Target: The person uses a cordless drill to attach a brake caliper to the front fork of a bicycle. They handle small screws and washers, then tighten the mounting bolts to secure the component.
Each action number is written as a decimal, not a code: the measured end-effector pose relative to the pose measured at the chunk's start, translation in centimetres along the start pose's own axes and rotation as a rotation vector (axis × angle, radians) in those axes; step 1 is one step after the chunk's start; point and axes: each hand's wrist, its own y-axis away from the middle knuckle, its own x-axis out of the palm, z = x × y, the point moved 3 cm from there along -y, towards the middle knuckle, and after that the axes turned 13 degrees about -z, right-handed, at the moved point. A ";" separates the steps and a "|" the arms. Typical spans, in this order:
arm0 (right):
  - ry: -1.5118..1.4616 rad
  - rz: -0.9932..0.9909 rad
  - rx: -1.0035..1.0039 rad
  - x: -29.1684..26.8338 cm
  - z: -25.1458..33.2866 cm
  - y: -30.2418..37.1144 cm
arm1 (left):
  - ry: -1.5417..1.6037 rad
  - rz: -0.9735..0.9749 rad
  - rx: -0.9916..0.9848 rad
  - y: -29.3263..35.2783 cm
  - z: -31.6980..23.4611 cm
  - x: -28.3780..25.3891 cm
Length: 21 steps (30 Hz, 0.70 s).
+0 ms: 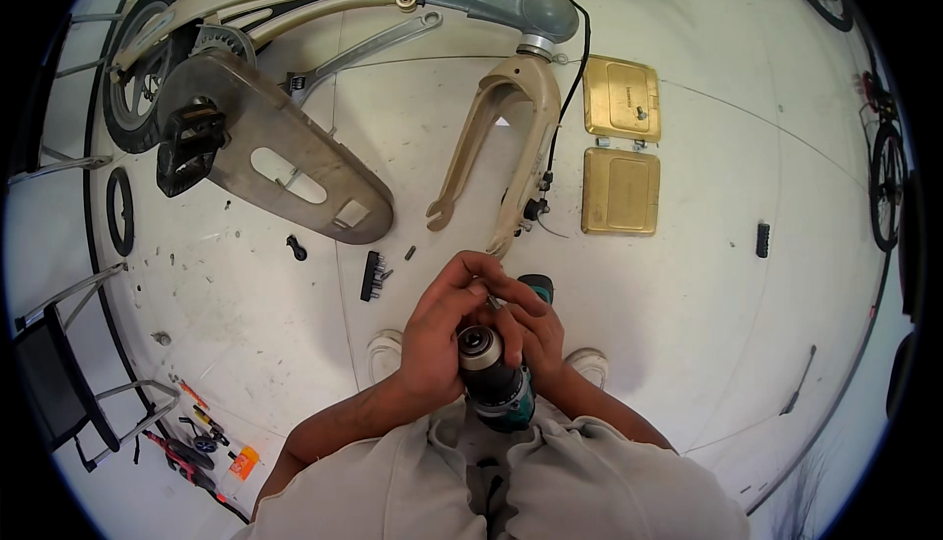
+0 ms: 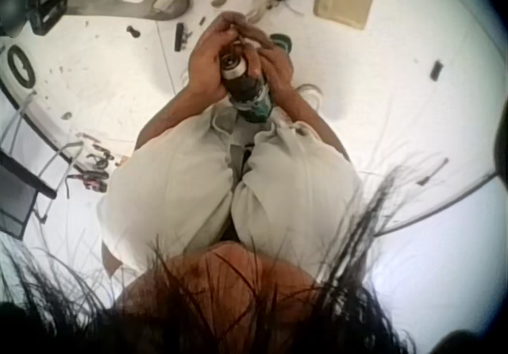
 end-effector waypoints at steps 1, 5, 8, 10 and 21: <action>-0.035 -0.041 -0.063 0.2 -0.3 0.3 | 0.001 0.016 -0.015 0.0 -0.1 0.3; 0.029 -0.083 -0.091 0.2 0.0 1.1 | -0.076 0.092 -0.027 0.2 -0.1 0.6; 0.051 -0.122 -0.107 0.4 -0.1 1.9 | -0.067 0.108 -0.038 0.3 0.1 0.4; -0.002 -0.123 -0.122 0.2 -0.2 1.7 | -0.073 0.102 -0.044 0.3 0.1 0.4; -0.096 -0.001 0.141 0.1 -0.7 2.9 | -0.124 0.136 -0.040 0.2 0.2 0.5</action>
